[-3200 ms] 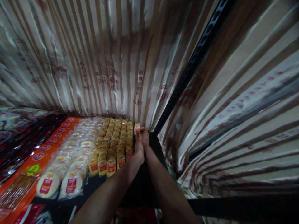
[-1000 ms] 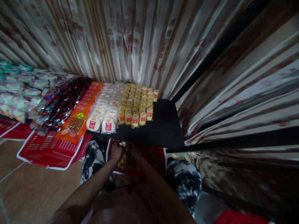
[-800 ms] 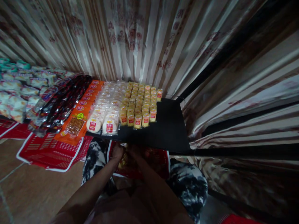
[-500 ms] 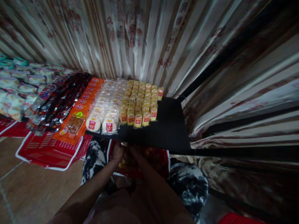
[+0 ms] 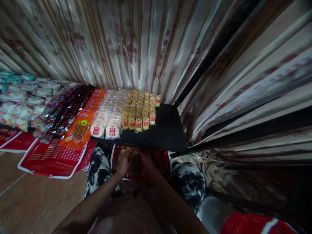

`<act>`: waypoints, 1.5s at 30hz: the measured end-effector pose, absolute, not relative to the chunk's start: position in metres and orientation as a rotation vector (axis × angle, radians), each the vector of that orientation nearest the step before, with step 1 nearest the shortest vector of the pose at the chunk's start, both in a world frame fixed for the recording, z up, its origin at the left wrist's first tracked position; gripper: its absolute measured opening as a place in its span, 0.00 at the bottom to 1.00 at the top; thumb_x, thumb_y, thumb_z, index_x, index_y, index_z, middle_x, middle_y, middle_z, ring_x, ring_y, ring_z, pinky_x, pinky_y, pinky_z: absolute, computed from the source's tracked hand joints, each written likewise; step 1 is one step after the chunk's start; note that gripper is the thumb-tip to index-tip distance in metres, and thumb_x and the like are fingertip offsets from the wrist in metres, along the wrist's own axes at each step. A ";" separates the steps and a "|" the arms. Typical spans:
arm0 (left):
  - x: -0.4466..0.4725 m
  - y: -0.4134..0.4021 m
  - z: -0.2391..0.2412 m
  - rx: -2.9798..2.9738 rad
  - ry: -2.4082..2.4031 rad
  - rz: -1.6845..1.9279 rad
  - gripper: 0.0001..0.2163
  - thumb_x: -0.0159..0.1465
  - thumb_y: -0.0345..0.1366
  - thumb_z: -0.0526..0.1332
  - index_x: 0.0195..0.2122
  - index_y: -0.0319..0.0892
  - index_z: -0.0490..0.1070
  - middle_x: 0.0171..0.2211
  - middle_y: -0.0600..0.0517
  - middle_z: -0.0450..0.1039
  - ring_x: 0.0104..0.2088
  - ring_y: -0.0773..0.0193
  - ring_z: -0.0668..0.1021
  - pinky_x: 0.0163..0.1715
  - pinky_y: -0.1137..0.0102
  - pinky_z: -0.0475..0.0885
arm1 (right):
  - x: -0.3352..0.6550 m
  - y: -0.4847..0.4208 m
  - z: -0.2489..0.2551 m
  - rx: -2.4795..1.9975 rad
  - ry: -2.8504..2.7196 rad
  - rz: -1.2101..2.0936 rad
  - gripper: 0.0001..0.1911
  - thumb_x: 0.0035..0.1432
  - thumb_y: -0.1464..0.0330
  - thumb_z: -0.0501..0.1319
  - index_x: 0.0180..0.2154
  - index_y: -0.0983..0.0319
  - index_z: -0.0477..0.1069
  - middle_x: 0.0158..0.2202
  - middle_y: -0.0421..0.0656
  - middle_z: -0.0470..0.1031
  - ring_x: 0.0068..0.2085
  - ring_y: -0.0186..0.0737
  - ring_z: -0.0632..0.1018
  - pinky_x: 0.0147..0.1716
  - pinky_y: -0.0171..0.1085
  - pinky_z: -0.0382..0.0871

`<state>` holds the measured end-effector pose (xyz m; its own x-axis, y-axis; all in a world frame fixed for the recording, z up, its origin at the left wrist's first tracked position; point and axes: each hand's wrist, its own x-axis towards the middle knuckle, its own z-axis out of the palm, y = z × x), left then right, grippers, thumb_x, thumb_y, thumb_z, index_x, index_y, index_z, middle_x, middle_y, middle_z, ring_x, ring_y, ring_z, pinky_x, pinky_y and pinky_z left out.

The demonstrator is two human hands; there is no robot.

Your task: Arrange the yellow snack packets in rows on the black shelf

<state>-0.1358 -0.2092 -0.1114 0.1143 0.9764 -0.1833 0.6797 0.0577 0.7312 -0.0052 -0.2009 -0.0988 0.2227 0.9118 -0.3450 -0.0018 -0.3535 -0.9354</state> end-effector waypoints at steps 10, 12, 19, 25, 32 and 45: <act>-0.126 -0.217 -0.079 1.419 1.413 0.689 0.14 0.58 0.32 0.53 0.44 0.42 0.70 0.44 0.50 0.73 0.47 0.60 0.72 0.50 0.66 0.65 | 0.015 -0.221 -0.044 -1.614 -0.755 1.426 0.18 0.50 0.53 0.53 0.28 0.61 0.69 0.23 0.40 0.73 0.23 0.35 0.73 0.22 0.32 0.65; -0.126 -0.215 -0.072 1.312 1.365 0.697 0.14 0.57 0.32 0.53 0.43 0.42 0.70 0.44 0.51 0.73 0.46 0.61 0.73 0.47 0.68 0.67 | 0.018 -0.223 -0.035 -1.599 -0.818 1.397 0.15 0.50 0.56 0.55 0.28 0.61 0.68 0.22 0.38 0.71 0.22 0.34 0.71 0.22 0.32 0.64; -0.125 -0.213 -0.033 0.927 1.081 0.610 0.17 0.52 0.34 0.53 0.43 0.38 0.70 0.34 0.50 0.75 0.27 0.64 0.76 0.26 0.70 0.72 | 0.036 -0.231 -0.020 -1.665 -1.086 1.286 0.14 0.51 0.56 0.54 0.28 0.60 0.68 0.20 0.36 0.68 0.22 0.34 0.70 0.22 0.32 0.62; -0.124 -0.196 -0.004 1.108 1.035 0.466 0.13 0.51 0.39 0.53 0.33 0.39 0.71 0.20 0.54 0.69 0.16 0.68 0.69 0.18 0.73 0.63 | 0.056 -0.239 0.007 -1.739 -1.692 0.482 0.22 0.52 0.66 0.58 0.50 0.60 0.67 0.46 0.47 0.72 0.47 0.46 0.70 0.48 0.44 0.63; -0.113 -0.160 0.041 1.671 1.006 0.135 0.13 0.53 0.38 0.50 0.29 0.39 0.72 0.18 0.55 0.68 0.18 0.68 0.68 0.21 0.74 0.61 | 0.071 -0.233 0.037 -1.530 -2.188 0.430 0.26 0.54 0.74 0.55 0.56 0.60 0.61 0.51 0.43 0.70 0.50 0.43 0.66 0.50 0.41 0.63; -0.058 -0.117 0.052 1.864 1.073 0.581 0.19 0.59 0.42 0.52 0.46 0.37 0.68 0.31 0.50 0.73 0.30 0.65 0.73 0.32 0.72 0.68 | 0.096 -0.197 0.021 -1.681 -1.670 0.734 0.15 0.51 0.68 0.58 0.42 0.60 0.71 0.34 0.42 0.75 0.34 0.37 0.73 0.35 0.35 0.68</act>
